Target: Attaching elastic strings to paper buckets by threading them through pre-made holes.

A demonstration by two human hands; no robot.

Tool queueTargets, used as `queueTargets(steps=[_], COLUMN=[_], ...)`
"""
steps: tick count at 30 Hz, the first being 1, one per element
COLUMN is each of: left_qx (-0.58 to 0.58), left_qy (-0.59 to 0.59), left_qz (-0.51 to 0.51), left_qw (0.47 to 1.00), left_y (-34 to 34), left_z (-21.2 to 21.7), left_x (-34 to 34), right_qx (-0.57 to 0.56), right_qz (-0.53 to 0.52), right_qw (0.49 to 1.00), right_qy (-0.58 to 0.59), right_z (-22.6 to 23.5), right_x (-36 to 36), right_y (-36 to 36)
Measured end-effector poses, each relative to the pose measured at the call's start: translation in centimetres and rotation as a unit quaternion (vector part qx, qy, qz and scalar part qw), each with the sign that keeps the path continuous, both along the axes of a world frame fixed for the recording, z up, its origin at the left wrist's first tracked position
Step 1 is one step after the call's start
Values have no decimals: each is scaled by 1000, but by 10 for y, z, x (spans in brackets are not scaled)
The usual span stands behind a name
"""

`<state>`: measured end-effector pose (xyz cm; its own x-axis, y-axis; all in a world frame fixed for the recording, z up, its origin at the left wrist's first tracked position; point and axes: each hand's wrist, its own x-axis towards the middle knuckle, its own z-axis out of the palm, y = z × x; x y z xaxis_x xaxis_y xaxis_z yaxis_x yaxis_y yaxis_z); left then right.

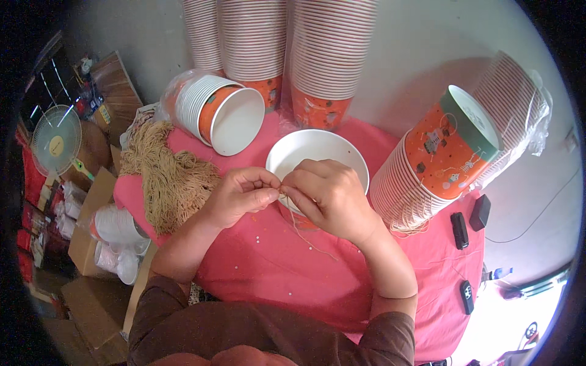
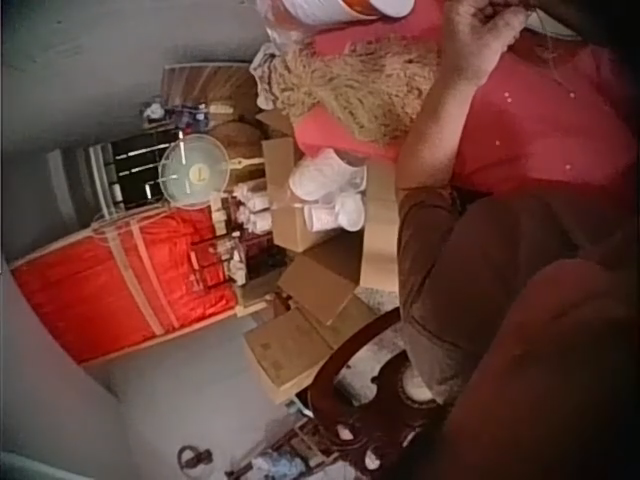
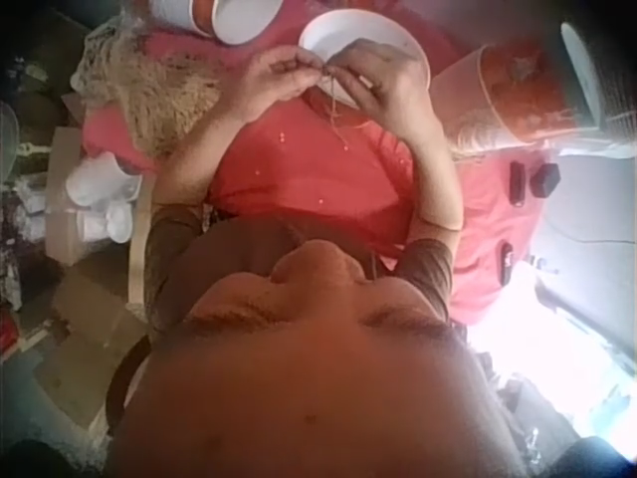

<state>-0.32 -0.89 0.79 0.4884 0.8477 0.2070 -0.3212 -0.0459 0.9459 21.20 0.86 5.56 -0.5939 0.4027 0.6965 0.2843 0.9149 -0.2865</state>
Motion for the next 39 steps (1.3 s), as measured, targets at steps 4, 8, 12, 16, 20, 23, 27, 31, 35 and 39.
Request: queueTargets(steps=[4, 8, 12, 16, 20, 23, 27, 31, 35, 39], left_qx=[38, 68, 160, 359, 387, 415, 453, 429, 416, 439], left_qy=[30, 29, 68, 171, 170, 148, 145, 161, 124, 110], left_qz=[56, 77, 130, 239, 255, 267, 278, 230, 207, 228], left_qw=[997, 994, 976, 886, 870, 857, 835, 859, 877, 862], left_y=[-1, -4, -8, -7, -4, -3, -2, -5, -2, -3], left_z=[-4, -5, -1, 1, -1, -1, -1, -2, -2, -3], left_x=[8, 10, 12, 13, 14, 16, 17, 13, 13, 15], right_qx=[5, -43, -88, -158, -250, -312, -362, -357, -378, -394], right_qz=[-6, 3, 2, 8, 21, 32, 35, 28, 35, 35], right_qw=[1000, 999, 996, 987, 968, 949, 931, 934, 925, 918], right_qy=[-9, -16, -11, -14, -12, -8, -4, -4, -8, -11], right_z=[-1, -1, -4, -5, -4, 0, 4, 4, 6, 5], right_x=[0, 0, -1, -1, 1, 3, 4, 4, 3, 5], right_y=[0, -1, -2, -4, -4, -6, -9, -8, -8, -6])
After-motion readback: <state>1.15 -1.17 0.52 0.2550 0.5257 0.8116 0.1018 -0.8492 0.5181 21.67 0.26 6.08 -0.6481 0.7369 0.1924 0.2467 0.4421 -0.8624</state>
